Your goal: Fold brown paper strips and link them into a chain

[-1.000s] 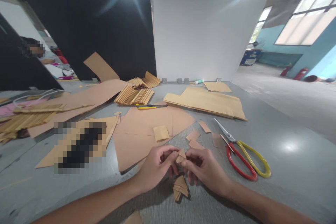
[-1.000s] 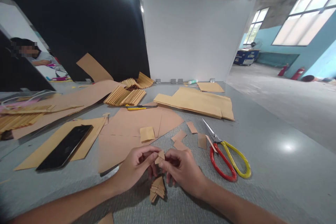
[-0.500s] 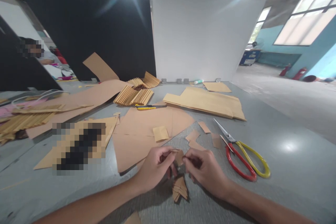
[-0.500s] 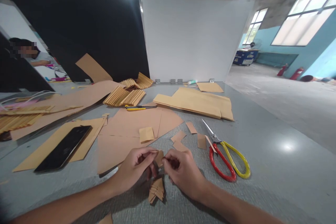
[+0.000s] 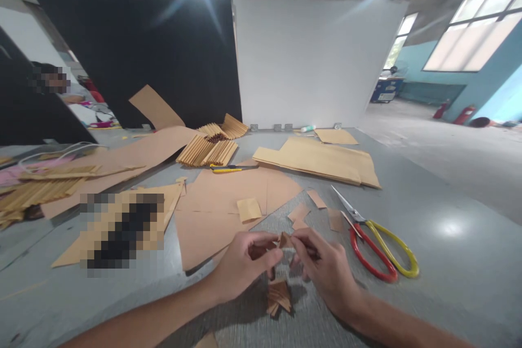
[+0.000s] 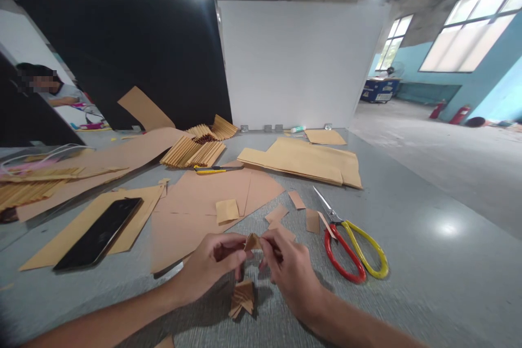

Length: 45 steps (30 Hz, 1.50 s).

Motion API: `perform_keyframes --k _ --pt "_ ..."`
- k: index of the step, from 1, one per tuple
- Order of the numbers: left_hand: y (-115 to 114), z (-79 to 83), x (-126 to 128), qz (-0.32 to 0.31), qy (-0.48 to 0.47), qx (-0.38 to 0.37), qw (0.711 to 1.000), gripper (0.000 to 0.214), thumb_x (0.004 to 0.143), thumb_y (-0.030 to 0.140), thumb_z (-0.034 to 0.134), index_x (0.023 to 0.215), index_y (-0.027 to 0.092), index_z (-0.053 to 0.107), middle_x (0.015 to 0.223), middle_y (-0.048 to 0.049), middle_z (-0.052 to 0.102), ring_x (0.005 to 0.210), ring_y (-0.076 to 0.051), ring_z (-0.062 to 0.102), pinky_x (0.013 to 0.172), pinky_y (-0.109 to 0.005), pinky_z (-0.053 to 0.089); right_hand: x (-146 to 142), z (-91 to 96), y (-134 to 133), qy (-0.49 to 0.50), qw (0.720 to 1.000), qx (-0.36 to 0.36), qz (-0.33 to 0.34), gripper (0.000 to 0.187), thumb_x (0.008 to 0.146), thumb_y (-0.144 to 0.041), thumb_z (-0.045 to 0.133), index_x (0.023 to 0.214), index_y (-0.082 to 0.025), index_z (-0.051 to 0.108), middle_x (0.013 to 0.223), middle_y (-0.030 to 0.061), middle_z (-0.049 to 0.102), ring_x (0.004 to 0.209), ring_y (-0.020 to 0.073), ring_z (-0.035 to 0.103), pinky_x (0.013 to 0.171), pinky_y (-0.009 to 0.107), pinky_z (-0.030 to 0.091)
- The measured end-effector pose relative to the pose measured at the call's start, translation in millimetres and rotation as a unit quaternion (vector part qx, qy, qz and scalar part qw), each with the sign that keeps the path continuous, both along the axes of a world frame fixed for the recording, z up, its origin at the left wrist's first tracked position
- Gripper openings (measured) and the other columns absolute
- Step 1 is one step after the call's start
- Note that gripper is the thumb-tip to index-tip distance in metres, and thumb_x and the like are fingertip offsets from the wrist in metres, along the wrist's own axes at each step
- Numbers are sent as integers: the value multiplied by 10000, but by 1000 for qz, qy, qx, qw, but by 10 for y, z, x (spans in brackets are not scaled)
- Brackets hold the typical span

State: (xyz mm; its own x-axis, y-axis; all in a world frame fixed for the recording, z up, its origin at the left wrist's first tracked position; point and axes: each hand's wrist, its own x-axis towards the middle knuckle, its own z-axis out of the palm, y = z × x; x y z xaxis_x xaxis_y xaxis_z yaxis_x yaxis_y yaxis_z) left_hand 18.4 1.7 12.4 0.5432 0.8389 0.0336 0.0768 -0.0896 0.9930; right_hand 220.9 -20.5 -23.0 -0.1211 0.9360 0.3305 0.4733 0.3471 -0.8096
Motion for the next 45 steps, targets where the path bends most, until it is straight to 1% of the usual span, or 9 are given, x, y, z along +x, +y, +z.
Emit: perform_keyframes --k 3,6,11,19,24,29,34,39,45 --pt "11 27 8 -9 -12 -11 1000 459 996 514 511 933 134 761 692 -48 685 551 -126 583 575 -229 449 11 -27 -10 -51 997 58 5 166 1024 -345 532 949 -247 643 645 -22 683 441 123 594 485 226 462" --pt "35 -13 14 -8 -13 -8 1000 412 944 515 611 907 130 750 763 -61 705 557 -122 593 583 -232 464 18 15 -29 -87 990 109 28 131 1020 -280 549 981 -252 672 765 2 731 603 150 667 613 244 495" --pt "73 -136 -2 3 -1 -33 999 411 885 519 690 804 116 686 697 -57 677 547 -146 632 453 -197 382 3 126 -61 -64 985 101 122 143 1026 -232 535 1075 -247 668 939 34 735 816 181 680 735 263 500" --pt "57 -119 -12 -8 18 -28 999 390 940 488 631 908 108 712 697 -79 701 598 -159 657 440 -188 362 -37 162 -9 -40 993 75 82 97 980 -195 594 950 -232 678 866 22 708 788 177 653 739 267 488" --pt "42 -160 1 5 -24 -32 999 323 934 447 661 1051 155 588 754 -70 728 632 -160 664 490 -195 389 -44 210 11 -35 995 67 65 124 978 -196 582 907 -217 681 812 9 686 719 157 631 671 254 474" --pt "35 -178 5 19 -25 -24 999 303 949 461 631 913 183 516 680 -34 700 566 -131 618 523 -204 400 -50 203 4 -25 996 68 61 127 963 -162 596 870 -213 665 780 -18 656 677 130 597 639 230 452" --pt "44 -184 -2 9 -23 -27 999 291 954 459 620 934 188 517 675 -31 694 574 -142 630 552 -217 418 -32 139 4 -29 994 84 57 147 970 -148 594 849 -214 648 766 -17 659 686 135 619 655 240 464" --pt "23 -179 7 29 -21 -14 999 274 941 427 646 962 192 507 671 -19 691 607 -159 653 610 -242 466 -27 117 27 -39 985 161 52 137 982 -159 596 981 -220 719 1020 60 712 927 190 690 814 282 531" --pt "-37 -98 3 21 2 8 1000 284 973 455 589 1031 178 565 675 -25 696 563 -130 614 509 -196 389 19 60 -24 -79 975 189 88 264 1025 -155 522 1243 -228 652 1068 72 755 925 193 738 778 273 591"
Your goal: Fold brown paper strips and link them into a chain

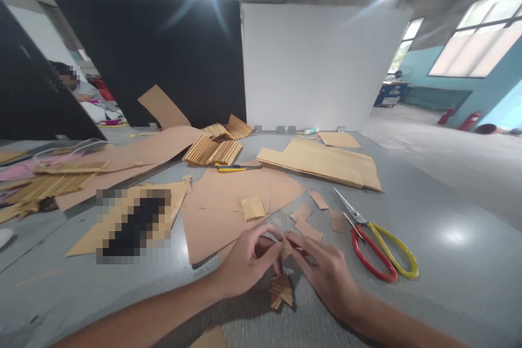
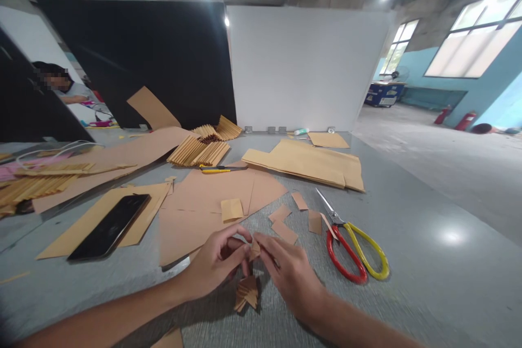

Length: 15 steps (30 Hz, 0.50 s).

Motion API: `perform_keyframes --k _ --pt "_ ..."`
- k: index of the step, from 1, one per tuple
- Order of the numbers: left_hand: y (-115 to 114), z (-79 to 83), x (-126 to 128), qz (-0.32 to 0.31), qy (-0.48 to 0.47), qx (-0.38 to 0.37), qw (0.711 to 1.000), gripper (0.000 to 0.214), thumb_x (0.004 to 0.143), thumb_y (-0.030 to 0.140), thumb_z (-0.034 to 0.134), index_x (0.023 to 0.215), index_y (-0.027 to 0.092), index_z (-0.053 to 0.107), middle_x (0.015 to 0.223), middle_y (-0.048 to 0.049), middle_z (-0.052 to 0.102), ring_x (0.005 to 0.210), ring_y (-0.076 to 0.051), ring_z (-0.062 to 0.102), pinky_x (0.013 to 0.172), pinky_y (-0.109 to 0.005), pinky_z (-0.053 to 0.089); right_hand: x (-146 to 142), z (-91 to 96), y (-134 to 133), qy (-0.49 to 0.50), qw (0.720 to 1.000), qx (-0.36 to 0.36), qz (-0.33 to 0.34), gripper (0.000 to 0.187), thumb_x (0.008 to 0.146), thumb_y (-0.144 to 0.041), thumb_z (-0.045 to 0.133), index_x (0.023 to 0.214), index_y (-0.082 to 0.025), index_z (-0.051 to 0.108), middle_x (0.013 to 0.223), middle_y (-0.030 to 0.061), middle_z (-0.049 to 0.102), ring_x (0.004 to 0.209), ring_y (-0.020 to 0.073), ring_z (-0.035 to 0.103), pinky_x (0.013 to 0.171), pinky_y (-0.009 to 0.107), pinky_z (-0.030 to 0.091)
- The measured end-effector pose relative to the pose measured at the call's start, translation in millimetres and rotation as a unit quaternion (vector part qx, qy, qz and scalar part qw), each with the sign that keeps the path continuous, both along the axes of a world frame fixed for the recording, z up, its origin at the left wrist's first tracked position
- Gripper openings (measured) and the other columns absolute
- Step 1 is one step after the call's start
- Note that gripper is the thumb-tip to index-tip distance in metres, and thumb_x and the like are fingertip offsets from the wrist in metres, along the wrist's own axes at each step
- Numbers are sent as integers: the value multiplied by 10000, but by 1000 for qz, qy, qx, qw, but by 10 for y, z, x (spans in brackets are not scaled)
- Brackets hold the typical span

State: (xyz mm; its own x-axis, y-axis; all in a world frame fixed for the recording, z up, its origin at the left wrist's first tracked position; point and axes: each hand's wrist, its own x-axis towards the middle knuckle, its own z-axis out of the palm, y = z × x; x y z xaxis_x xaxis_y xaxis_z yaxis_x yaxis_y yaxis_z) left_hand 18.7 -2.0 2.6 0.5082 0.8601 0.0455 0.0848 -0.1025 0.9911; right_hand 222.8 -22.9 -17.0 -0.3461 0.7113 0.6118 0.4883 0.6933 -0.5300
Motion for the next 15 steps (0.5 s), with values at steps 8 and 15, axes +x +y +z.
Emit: perform_keyframes --k 8,15 --pt "38 -45 -14 -30 -49 -37 998 320 966 472 601 1050 176 511 688 -37 705 548 -139 632 494 -202 432 -9 20 -29 -23 997 34 62 390 1034 -124 486 1404 -220 563 1203 107 726 1066 204 722 904 295 612" --pt "106 -86 -27 -45 -86 -45 994 256 967 391 620 1001 169 498 709 -25 671 571 -135 637 534 -227 475 5 3 -14 -30 997 8 67 409 1046 -137 438 1432 -202 555 1258 131 690 1131 216 693 931 302 604"
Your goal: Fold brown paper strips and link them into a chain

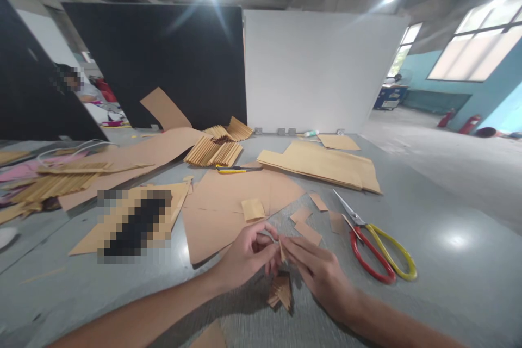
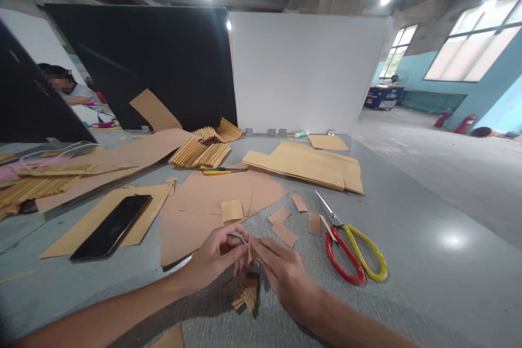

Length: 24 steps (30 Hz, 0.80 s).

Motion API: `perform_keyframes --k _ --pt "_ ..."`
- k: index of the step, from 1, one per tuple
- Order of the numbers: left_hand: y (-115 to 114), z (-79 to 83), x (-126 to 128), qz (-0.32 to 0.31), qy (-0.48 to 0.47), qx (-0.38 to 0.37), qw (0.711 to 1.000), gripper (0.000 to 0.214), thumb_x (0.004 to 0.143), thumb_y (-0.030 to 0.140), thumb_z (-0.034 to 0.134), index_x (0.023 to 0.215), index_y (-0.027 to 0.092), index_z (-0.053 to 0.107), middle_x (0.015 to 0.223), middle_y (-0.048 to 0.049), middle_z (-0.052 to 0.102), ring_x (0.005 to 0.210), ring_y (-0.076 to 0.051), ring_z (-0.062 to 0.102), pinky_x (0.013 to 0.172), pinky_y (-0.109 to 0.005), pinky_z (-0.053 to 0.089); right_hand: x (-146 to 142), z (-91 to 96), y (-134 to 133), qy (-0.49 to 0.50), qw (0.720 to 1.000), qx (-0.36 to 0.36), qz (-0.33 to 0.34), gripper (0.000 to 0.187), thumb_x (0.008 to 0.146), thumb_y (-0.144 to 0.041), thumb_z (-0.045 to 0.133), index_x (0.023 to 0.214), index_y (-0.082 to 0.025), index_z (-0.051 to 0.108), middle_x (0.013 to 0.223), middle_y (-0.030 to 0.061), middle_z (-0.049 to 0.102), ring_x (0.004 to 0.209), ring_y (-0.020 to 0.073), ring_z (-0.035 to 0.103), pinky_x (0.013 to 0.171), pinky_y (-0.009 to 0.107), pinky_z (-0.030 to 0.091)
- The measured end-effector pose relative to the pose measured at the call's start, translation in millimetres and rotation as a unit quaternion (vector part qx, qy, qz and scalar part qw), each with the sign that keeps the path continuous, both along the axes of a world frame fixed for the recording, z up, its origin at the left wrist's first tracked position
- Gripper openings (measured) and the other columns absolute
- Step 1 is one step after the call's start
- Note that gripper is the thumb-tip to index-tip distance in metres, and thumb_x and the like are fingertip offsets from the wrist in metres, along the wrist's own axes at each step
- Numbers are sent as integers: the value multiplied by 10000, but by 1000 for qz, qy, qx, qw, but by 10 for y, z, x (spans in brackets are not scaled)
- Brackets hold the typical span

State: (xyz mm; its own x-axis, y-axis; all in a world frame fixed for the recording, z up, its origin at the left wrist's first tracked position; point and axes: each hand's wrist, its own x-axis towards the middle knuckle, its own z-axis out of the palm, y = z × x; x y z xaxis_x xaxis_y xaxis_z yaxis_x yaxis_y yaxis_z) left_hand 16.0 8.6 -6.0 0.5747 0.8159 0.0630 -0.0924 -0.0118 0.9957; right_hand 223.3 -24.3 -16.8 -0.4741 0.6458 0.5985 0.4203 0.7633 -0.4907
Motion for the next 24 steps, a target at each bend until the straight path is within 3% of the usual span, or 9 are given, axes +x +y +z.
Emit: perform_keyframes --k 4,7,11,14,17,24 --pt "13 -7 -7 20 18 21 999 223 958 359 632 928 160 534 709 -7 625 562 -101 565 545 -220 456 13 -15 9 5 999 -32 -1 398 1033 -132 463 1406 -198 588 1187 116 717 1052 202 713 885 290 604" --pt "-19 25 -1 29 39 38 998 208 958 357 621 937 164 546 756 -19 624 612 -115 572 570 -233 464 1 5 6 37 998 -34 -32 329 1006 -132 511 1277 -197 686 1034 85 762 904 190 735 790 273 599" --pt "-106 98 17 70 82 98 989 265 882 342 714 1010 183 545 891 -48 660 744 -155 620 644 -253 494 -23 33 8 77 991 -46 -95 221 964 -156 566 1057 -182 766 827 50 767 704 175 714 654 257 565" --pt "-159 132 28 100 118 117 981 347 855 365 745 1079 209 532 954 -44 679 744 -154 628 613 -238 482 -33 37 14 79 990 -57 -100 208 948 -146 569 1007 -180 765 833 49 769 700 171 709 656 253 548" --pt "-161 134 31 88 126 109 982 270 901 386 691 1063 198 585 911 -45 698 725 -153 637 614 -241 481 -37 33 20 67 991 -62 -95 203 931 -123 568 982 -186 754 820 38 755 687 161 690 652 250 522" --pt "-33 101 30 21 20 16 999 315 873 399 735 984 136 603 834 -80 711 697 -182 679 610 -276 510 -38 31 6 52 993 -57 -85 197 962 -131 544 1002 -183 730 818 42 719 704 159 666 662 256 500"
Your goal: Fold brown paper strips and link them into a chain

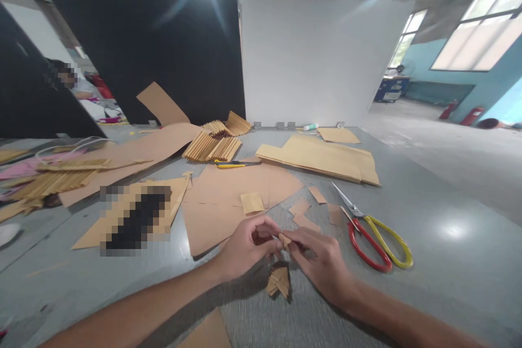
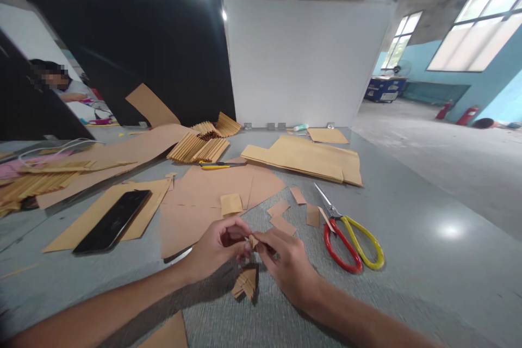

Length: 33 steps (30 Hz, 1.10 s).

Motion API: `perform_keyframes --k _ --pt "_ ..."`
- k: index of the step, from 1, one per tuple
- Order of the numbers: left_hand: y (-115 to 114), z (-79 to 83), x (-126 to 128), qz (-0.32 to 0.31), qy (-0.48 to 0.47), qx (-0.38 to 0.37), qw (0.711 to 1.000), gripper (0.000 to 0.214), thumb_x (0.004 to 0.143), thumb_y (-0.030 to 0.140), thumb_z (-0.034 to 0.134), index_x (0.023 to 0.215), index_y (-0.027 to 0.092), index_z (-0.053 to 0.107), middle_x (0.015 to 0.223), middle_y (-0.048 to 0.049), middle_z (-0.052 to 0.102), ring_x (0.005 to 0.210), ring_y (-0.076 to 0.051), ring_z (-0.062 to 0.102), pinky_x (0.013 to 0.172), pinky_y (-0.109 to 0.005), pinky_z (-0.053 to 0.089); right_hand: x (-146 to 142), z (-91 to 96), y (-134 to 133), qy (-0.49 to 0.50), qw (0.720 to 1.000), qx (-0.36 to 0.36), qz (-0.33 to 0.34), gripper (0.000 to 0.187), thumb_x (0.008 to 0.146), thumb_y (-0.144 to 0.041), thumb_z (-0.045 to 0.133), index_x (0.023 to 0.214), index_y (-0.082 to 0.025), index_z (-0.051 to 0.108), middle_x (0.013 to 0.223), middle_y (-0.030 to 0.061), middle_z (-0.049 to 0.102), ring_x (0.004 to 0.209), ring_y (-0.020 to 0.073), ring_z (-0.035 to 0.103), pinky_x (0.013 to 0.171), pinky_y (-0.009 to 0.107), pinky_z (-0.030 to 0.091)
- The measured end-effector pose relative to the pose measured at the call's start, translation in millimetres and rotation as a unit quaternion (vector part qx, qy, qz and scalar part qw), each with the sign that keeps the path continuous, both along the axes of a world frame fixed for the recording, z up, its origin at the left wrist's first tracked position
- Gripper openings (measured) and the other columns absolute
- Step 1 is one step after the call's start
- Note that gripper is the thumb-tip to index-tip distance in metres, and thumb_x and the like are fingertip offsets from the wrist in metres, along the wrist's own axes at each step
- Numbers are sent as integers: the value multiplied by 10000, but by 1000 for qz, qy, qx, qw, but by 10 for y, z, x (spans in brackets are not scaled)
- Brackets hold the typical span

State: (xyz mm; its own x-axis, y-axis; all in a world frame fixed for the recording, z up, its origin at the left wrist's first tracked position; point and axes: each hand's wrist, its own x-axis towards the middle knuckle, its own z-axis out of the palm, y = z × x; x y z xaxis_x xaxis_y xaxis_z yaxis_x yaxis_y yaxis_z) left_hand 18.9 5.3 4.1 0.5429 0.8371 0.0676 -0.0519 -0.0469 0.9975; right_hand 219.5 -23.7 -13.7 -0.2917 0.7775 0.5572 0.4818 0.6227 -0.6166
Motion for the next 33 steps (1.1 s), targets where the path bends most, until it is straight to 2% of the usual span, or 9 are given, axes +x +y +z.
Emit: perform_keyframes --k 5,9,12,17,20,25,28,33 --pt "-59 -10 11 18 54 48 997 255 934 369 648 1035 135 644 828 -79 718 746 -187 680 672 -284 525 -1 -24 -17 -9 1000 8 10 213 970 -111 522 1033 -190 709 837 39 715 714 158 675 668 255 512" --pt "-160 -44 20 63 160 145 974 156 935 255 589 1072 187 620 777 -16 686 668 -143 621 623 -232 477 -5 -40 -34 -52 998 36 29 204 997 -127 489 1026 -187 682 883 63 716 762 177 689 690 268 539" --pt "-191 -71 20 79 186 189 961 92 934 208 551 1008 203 606 781 5 653 679 -127 592 624 -210 453 -5 -48 -58 -81 994 62 47 199 1022 -147 459 1037 -182 654 903 78 711 795 187 691 708 278 548" --pt "-167 -91 0 86 146 197 966 80 951 231 558 974 194 625 792 -2 669 708 -131 604 669 -218 474 -3 -57 -88 -93 993 65 31 177 1036 -177 452 1076 -192 624 835 45 688 712 163 662 654 255 533" --pt "-153 -106 0 79 130 187 970 123 960 259 557 992 185 651 815 -25 706 724 -148 636 684 -236 488 -4 -46 -100 -103 992 69 20 171 1044 -180 447 1107 -196 605 860 46 694 737 170 677 675 265 540" --pt "-158 -143 15 90 127 169 973 103 958 261 557 1030 200 598 809 -11 696 729 -150 627 678 -233 487 10 -14 -123 -121 989 77 33 185 1053 -154 443 1181 -184 574 956 70 710 825 189 706 718 284 549" --pt "-160 -152 2 88 168 193 963 78 957 242 543 997 206 600 787 6 650 696 -134 574 652 -218 456 20 -18 -122 -130 986 95 49 180 1061 -147 427 1154 -178 578 951 77 709 841 194 704 711 285 547" --pt "-155 -149 -7 106 220 248 938 159 908 133 522 1007 213 618 740 30 599 645 -119 526 635 -212 410 6 -19 -95 -105 991 69 35 203 1070 -163 400 1041 -188 599 881 54 689 762 166 674 680 265 540"
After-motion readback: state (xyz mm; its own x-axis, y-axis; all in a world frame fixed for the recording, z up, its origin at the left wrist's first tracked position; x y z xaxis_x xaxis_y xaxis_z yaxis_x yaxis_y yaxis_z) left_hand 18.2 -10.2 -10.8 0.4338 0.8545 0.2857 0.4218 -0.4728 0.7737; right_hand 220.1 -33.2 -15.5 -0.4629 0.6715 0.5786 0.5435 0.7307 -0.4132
